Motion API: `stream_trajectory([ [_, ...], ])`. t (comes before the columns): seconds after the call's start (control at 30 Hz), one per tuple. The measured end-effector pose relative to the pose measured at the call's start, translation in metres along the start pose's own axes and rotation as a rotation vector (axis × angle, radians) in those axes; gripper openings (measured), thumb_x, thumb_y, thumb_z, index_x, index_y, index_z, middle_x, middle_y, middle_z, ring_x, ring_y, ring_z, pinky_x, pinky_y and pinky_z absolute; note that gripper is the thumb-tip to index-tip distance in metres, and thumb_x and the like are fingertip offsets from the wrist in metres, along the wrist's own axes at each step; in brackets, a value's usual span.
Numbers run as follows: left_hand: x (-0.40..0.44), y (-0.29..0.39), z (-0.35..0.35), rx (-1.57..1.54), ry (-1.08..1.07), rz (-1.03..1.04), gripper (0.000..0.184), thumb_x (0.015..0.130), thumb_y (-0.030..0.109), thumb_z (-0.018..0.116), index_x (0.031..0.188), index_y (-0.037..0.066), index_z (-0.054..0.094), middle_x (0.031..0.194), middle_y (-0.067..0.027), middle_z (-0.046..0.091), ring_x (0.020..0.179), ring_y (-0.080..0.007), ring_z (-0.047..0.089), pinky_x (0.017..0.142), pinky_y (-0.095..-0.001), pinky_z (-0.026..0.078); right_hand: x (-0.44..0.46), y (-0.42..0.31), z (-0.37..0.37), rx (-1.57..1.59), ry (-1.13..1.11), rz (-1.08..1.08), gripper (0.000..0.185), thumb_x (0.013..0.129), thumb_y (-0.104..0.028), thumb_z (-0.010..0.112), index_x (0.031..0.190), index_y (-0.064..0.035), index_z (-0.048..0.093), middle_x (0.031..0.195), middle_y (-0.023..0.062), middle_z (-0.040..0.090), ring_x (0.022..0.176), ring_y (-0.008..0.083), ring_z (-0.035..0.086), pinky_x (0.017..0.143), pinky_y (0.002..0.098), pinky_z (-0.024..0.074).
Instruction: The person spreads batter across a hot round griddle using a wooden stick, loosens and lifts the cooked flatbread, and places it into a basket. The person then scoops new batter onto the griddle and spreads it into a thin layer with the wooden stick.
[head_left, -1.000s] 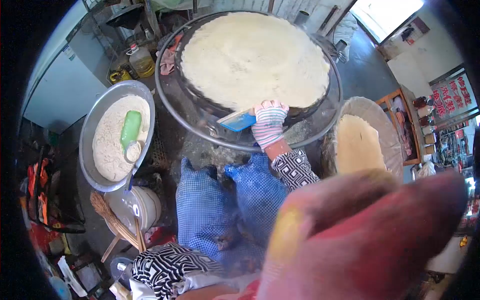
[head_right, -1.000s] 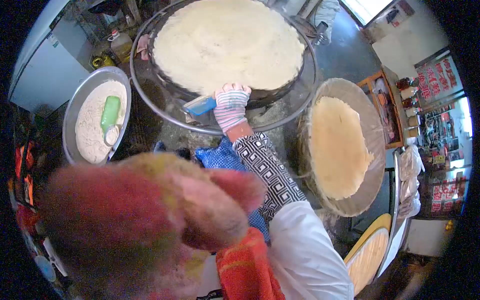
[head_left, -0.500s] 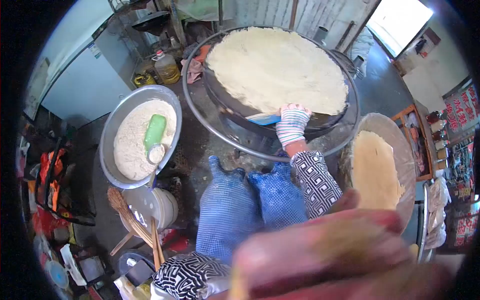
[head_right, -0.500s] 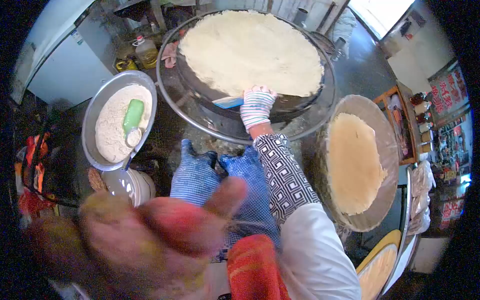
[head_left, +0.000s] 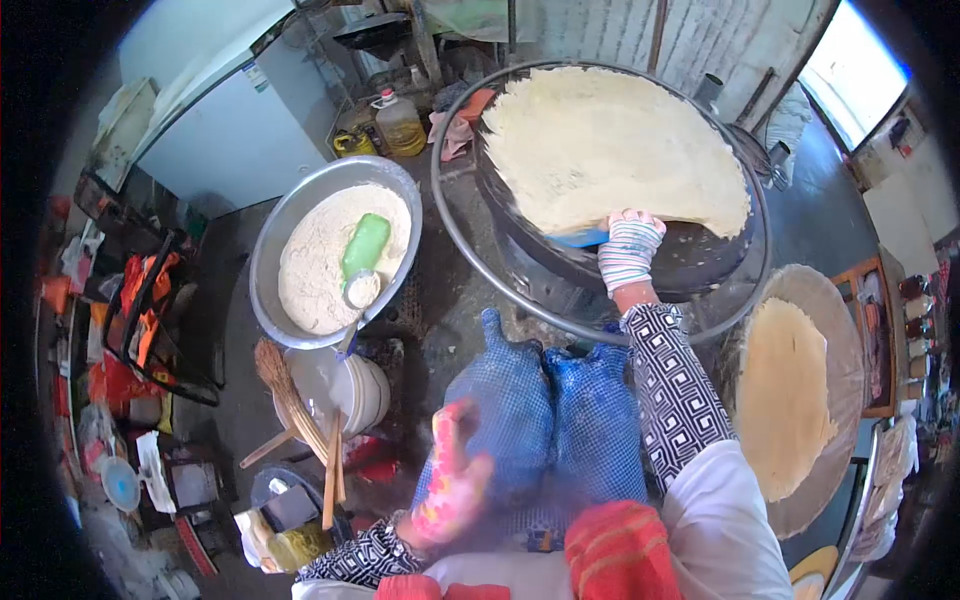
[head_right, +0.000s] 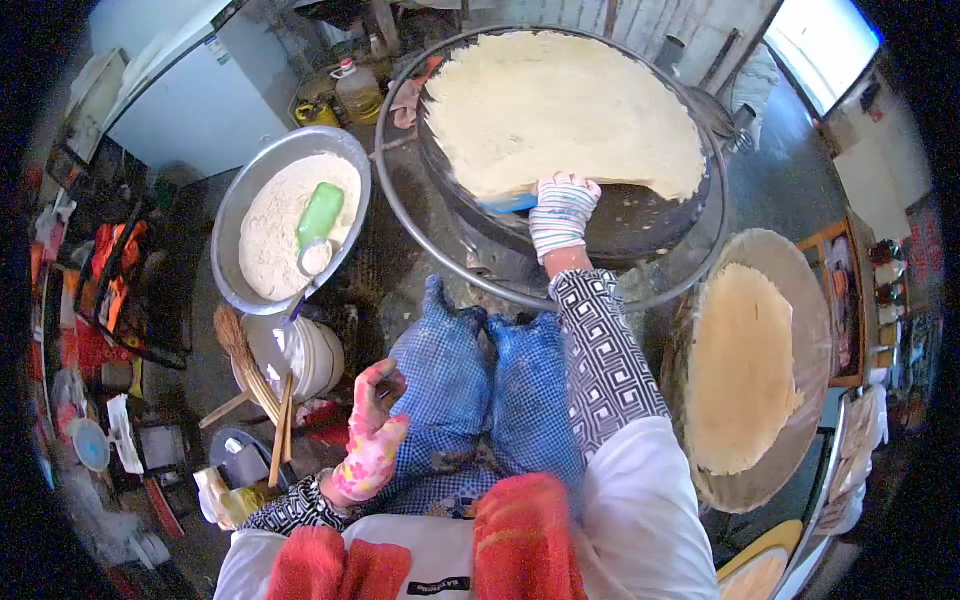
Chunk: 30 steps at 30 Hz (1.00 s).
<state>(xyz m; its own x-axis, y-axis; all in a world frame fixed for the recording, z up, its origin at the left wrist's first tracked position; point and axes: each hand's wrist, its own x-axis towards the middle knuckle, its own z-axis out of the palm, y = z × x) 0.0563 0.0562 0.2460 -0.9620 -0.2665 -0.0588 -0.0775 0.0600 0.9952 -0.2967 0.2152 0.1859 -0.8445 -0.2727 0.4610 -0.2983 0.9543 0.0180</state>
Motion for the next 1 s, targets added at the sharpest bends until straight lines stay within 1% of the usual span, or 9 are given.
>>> stream_trajectory([
  [0.17,0.011,0.012,-0.003,0.3,-0.032,0.125,0.06,0.071,-0.005,0.05,0.129,-0.002,0.032,0.116,-0.0101,0.043,0.11,-0.0197,0.044,0.1,-0.0333,0.033,-0.017,0.033,0.002,0.057,0.026,-0.217,0.012,0.066,-0.024,0.063,0.075,-0.017,0.061,0.081,0.0014,0.061,0.087,0.0215,0.056,0.082,0.0435,0.0355],
  [0.2,0.014,0.004,-0.005,0.185,-0.028,0.106,0.058,0.072,-0.005,0.05,0.128,-0.001,0.033,0.116,-0.0098,0.043,0.111,-0.0194,0.043,0.1,-0.0331,0.032,-0.026,0.04,-0.001,0.05,0.017,-0.224,0.013,0.064,-0.023,0.065,0.074,-0.0172,0.06,0.081,0.0019,0.061,0.086,0.0216,0.056,0.081,0.0435,0.0353],
  [0.3,0.023,0.008,-0.014,0.206,0.028,0.125,0.054,0.069,-0.004,0.052,0.122,-0.003,0.041,0.111,-0.016,0.047,0.102,-0.0267,0.051,0.09,-0.035,0.042,-0.064,0.057,-0.028,0.245,0.127,-0.349,0.012,0.062,-0.017,0.064,0.073,-0.0184,0.059,0.078,0.0017,0.06,0.083,0.0214,0.055,0.08,0.0427,0.0344],
  [0.4,0.031,0.003,-0.022,0.107,0.004,0.065,0.057,0.073,-0.005,0.046,0.128,0.001,0.035,0.116,-0.0084,0.041,0.111,-0.0185,0.042,0.101,-0.0329,0.031,-0.08,0.063,-0.034,0.251,0.101,-0.31,0.013,0.065,-0.01,0.059,0.074,-0.0193,0.058,0.077,0.0013,0.058,0.08,0.0208,0.054,0.079,0.0408,0.0342],
  [0.47,0.042,0.002,-0.02,0.144,-0.036,0.049,0.057,0.072,-0.005,0.046,0.128,0.0,0.036,0.117,-0.0093,0.042,0.112,-0.0193,0.042,0.1,-0.0335,0.033,-0.072,0.054,-0.028,0.259,0.058,-0.302,0.013,0.067,-0.011,0.058,0.077,-0.0184,0.059,0.082,0.0022,0.059,0.082,0.021,0.055,0.081,0.0407,0.0355],
  [0.63,0.119,0.005,-0.027,0.498,-0.016,0.534,0.056,0.068,-0.006,0.053,0.121,-0.002,0.04,0.116,-0.0181,0.045,0.111,-0.0321,0.046,0.097,-0.0368,0.037,-0.024,0.012,0.004,0.133,-0.123,-0.412,0.025,0.083,-0.013,0.046,0.105,-0.0119,0.057,0.106,0.0074,0.061,0.1,0.023,0.058,0.09,0.0368,0.0413],
  [0.8,0.231,-0.016,-0.097,0.789,0.073,0.501,0.058,0.067,-0.004,0.055,0.123,0.002,0.043,0.116,-0.0207,0.048,0.115,-0.0334,0.045,0.096,-0.0373,0.038,0.024,-0.019,0.003,0.025,-0.269,-0.436,0.028,0.086,-0.015,0.042,0.111,-0.0111,0.054,0.111,0.0076,0.06,0.101,0.0214,0.058,0.088,0.0368,0.0428],
  [0.87,0.279,-0.009,-0.119,1.023,0.072,0.271,0.059,0.067,-0.002,0.056,0.124,0.005,0.044,0.123,-0.0209,0.046,0.121,-0.0335,0.041,0.1,-0.0387,0.035,0.04,-0.028,0.005,-0.013,-0.346,-0.42,0.028,0.086,-0.016,0.043,0.111,-0.0111,0.053,0.114,0.0077,0.058,0.101,0.0221,0.059,0.088,0.0373,0.0432],
  [1.0,0.354,-0.026,-0.139,1.405,0.048,0.482,0.054,0.072,-0.002,0.052,0.124,0.007,0.046,0.127,-0.0191,0.045,0.124,-0.0323,0.037,0.102,-0.039,0.034,0.052,-0.034,0.012,0.009,-0.377,-0.407,0.035,0.077,-0.011,0.052,0.113,-0.0123,0.054,0.112,0.0085,0.06,0.101,0.0233,0.059,0.086,0.0381,0.0442],
])
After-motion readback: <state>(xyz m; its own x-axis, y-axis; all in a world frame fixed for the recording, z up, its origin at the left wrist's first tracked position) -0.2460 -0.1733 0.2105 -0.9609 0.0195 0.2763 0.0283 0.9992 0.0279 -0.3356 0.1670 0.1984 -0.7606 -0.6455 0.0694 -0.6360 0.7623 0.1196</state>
